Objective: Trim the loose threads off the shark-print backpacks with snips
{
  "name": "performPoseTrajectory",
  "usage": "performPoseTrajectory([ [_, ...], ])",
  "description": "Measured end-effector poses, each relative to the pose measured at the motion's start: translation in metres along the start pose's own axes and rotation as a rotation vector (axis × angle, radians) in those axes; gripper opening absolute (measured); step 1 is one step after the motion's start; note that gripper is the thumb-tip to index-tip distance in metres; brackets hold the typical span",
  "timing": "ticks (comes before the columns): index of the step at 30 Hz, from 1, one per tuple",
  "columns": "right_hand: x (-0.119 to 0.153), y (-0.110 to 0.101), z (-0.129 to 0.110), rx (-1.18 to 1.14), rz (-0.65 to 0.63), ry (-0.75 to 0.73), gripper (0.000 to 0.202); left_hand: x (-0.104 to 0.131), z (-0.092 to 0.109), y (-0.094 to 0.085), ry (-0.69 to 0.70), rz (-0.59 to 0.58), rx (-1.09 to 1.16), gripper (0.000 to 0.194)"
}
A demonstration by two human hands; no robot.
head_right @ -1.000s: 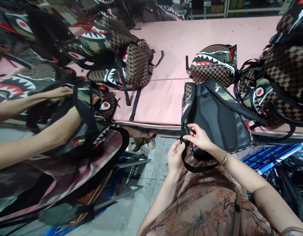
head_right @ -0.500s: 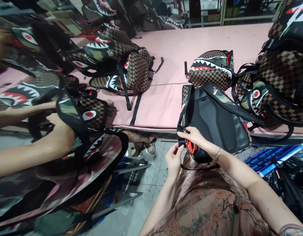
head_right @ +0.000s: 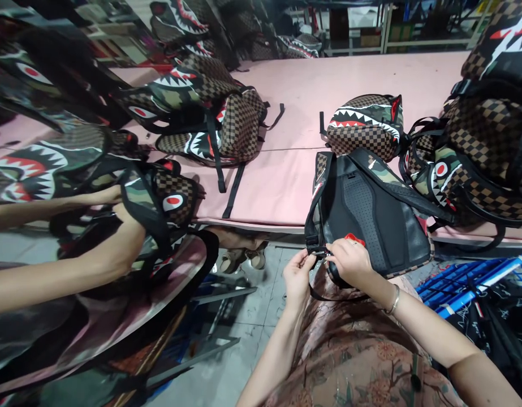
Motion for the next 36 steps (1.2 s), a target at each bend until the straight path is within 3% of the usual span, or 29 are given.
performPoseTrajectory([
  [9, -0.011, -0.002, -0.004, -0.016, -0.069, 0.018, 0.021, 0.001, -0.002, 0.001, -0.007, -0.001, -0.020, 0.020],
  [14, -0.014, -0.007, 0.006, -0.372, -0.113, 0.208, 0.014, 0.001, 0.001, 0.001, 0.024, 0.010, -0.085, 0.021],
  [17, -0.017, -0.007, 0.003, -0.537, -0.134, 0.216, 0.019, 0.001, 0.001, 0.001, 0.065, 0.019, -0.158, 0.021],
  [20, -0.020, -0.001, -0.005, -0.448, -0.076, 0.171, 0.029, 0.004, -0.001, 0.002, 0.126, 0.045, -0.247, 0.019],
  [24, -0.021, 0.013, -0.016, -0.408, 0.034, 0.147, 0.026, 0.007, -0.004, 0.004, 0.199, 0.054, -0.324, 0.017],
  [26, -0.019, 0.018, -0.015, -0.515, 0.085, 0.217, 0.018, 0.006, -0.004, 0.004, 0.193, 0.052, -0.334, 0.015],
  [29, -0.012, 0.023, -0.002, -0.725, 0.117, 0.509, 0.015, 0.003, -0.003, 0.002, 0.144, 0.037, -0.296, 0.017],
  [32, -0.002, 0.025, 0.013, -0.923, 0.051, 0.720, 0.022, 0.000, -0.003, 0.000, 0.102, 0.017, -0.219, 0.022],
  [34, 0.004, 0.020, 0.020, -0.892, -0.040, 0.689, 0.022, 0.000, -0.004, -0.001, 0.087, 0.013, -0.187, 0.023],
  [36, 0.007, 0.011, 0.022, -0.712, -0.112, 0.573, 0.018, -0.001, -0.005, -0.001, 0.070, 0.008, -0.169, 0.022],
])
Point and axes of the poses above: each hand's wrist, its own x-axis away from the middle knuckle, its own y-axis out of the palm, z = x × y, the point moved 3 cm from there along -x, towards the middle knuckle, and after that the axes turned 4 degrees about -z, right-handed, at the moved point
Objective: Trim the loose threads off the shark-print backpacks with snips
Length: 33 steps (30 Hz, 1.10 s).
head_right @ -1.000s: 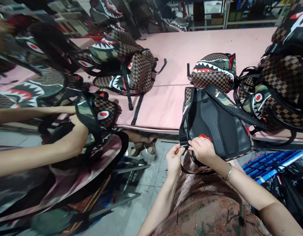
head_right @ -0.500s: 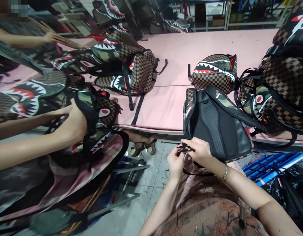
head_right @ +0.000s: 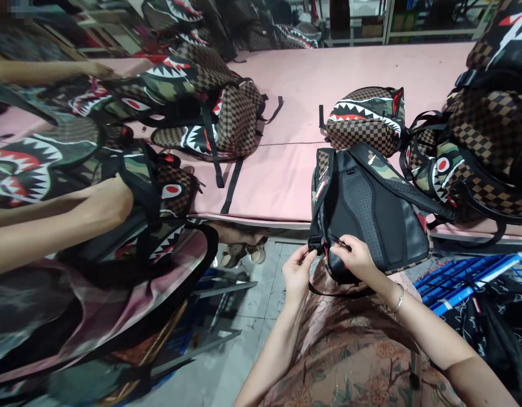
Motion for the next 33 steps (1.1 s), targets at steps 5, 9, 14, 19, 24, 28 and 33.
performPoseTrajectory([
  [5, 0.007, -0.012, -0.013, 0.351, 0.007, -0.224, 0.017, -0.001, 0.000, 0.000, -0.019, -0.002, 0.028, 0.020],
  [9, 0.008, -0.014, -0.018, 0.443, 0.075, -0.283, 0.015, -0.001, 0.002, -0.001, -0.014, 0.026, 0.024, 0.021],
  [14, 0.014, -0.007, -0.022, 0.500, 0.046, -0.314, 0.019, 0.000, 0.004, 0.000, 0.002, 0.009, -0.013, 0.022],
  [19, 0.013, 0.005, -0.026, 0.586, 0.030, -0.325, 0.023, 0.000, 0.001, 0.000, 0.029, -0.007, -0.064, 0.020],
  [24, 0.006, 0.008, -0.026, 0.570, 0.017, -0.307, 0.018, 0.001, -0.002, -0.002, 0.013, -0.017, -0.059, 0.022],
  [28, 0.005, 0.003, -0.024, 0.445, -0.016, -0.227, 0.010, 0.003, -0.002, 0.000, -0.022, -0.016, -0.010, 0.024],
  [33, 0.006, 0.006, -0.022, 0.087, 0.006, -0.092, 0.014, 0.004, 0.003, -0.001, -0.041, -0.010, -0.023, 0.026],
])
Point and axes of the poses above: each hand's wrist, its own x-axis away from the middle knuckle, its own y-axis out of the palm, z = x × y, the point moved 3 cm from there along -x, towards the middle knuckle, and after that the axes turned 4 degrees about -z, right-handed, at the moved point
